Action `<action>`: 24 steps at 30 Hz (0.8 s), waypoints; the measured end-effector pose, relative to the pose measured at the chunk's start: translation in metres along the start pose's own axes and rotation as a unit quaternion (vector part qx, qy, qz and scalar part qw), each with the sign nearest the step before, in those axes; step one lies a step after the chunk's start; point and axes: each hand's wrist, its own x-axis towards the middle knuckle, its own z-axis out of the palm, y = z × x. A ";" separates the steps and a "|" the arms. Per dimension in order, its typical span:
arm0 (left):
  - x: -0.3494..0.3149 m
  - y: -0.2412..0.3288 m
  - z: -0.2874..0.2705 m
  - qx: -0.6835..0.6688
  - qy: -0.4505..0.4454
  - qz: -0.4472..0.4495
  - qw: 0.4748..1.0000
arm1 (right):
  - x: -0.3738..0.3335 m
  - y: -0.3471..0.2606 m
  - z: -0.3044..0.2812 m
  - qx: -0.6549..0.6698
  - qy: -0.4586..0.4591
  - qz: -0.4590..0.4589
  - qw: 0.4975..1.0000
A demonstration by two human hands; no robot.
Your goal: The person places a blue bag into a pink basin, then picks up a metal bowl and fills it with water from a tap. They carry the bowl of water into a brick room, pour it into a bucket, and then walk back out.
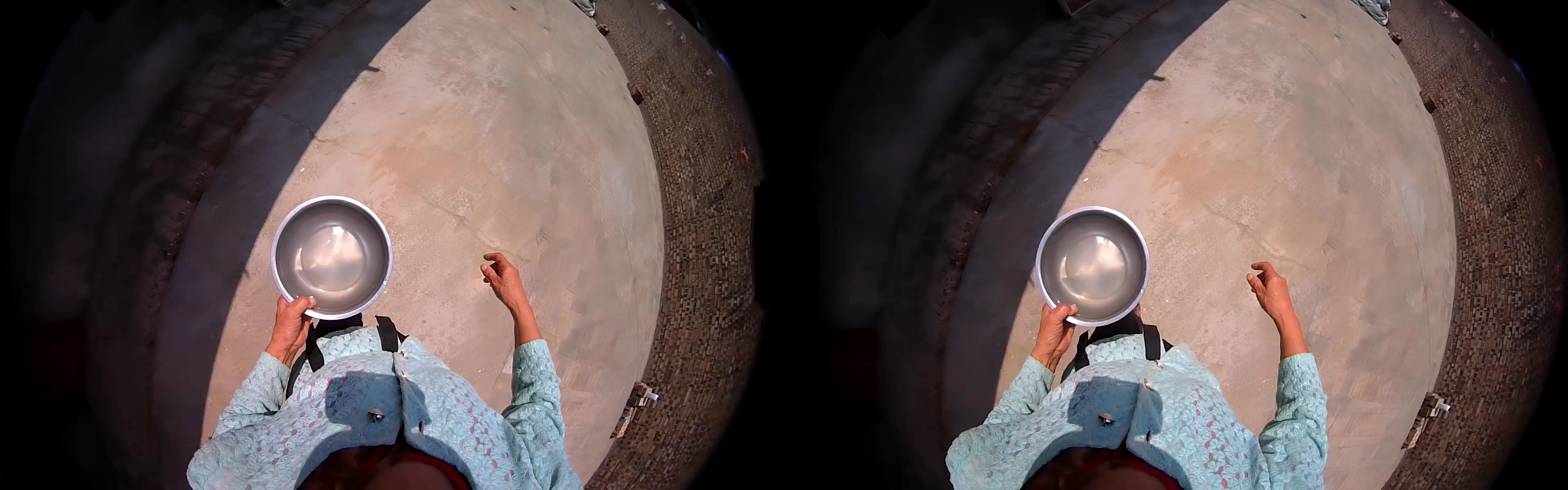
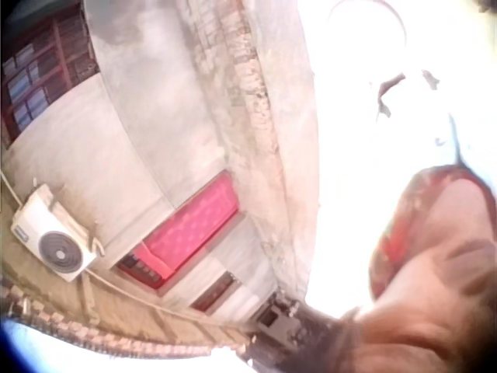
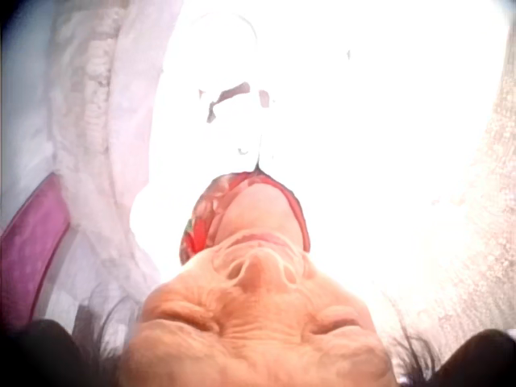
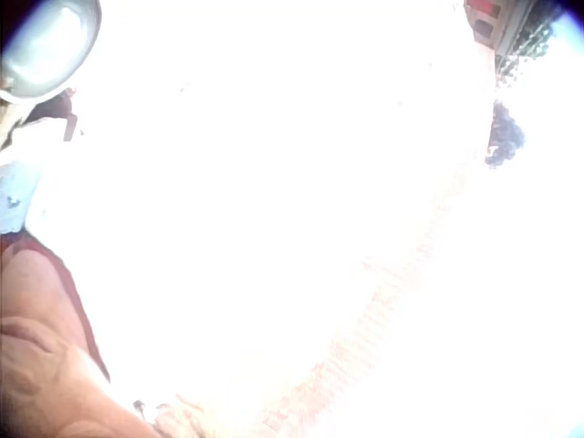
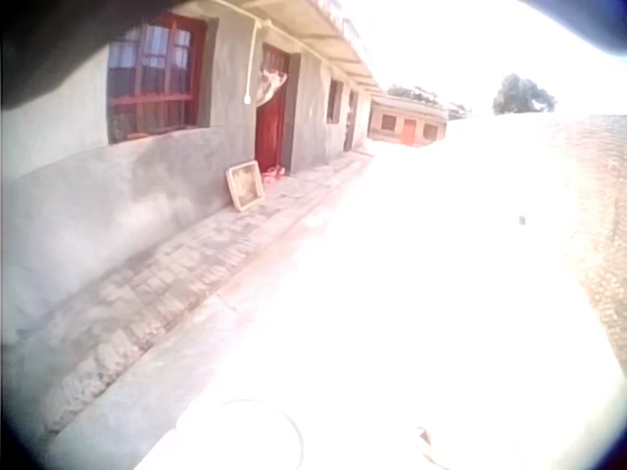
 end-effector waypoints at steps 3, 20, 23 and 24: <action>0.057 0.012 0.025 0.007 -0.008 -0.031 0.999 | -0.002 0.056 -0.001 0.012 -0.021 0.119 0.993; 0.335 0.064 0.212 -0.025 0.049 0.048 0.997 | 0.187 0.213 -0.087 0.192 0.028 0.461 0.866; 0.379 0.073 0.253 -0.036 0.056 0.036 0.997 | 0.322 0.180 -0.141 0.127 0.066 0.377 0.915; 0.400 0.078 0.268 -0.033 0.052 0.031 0.998 | 0.370 0.167 -0.157 0.106 0.066 0.304 0.945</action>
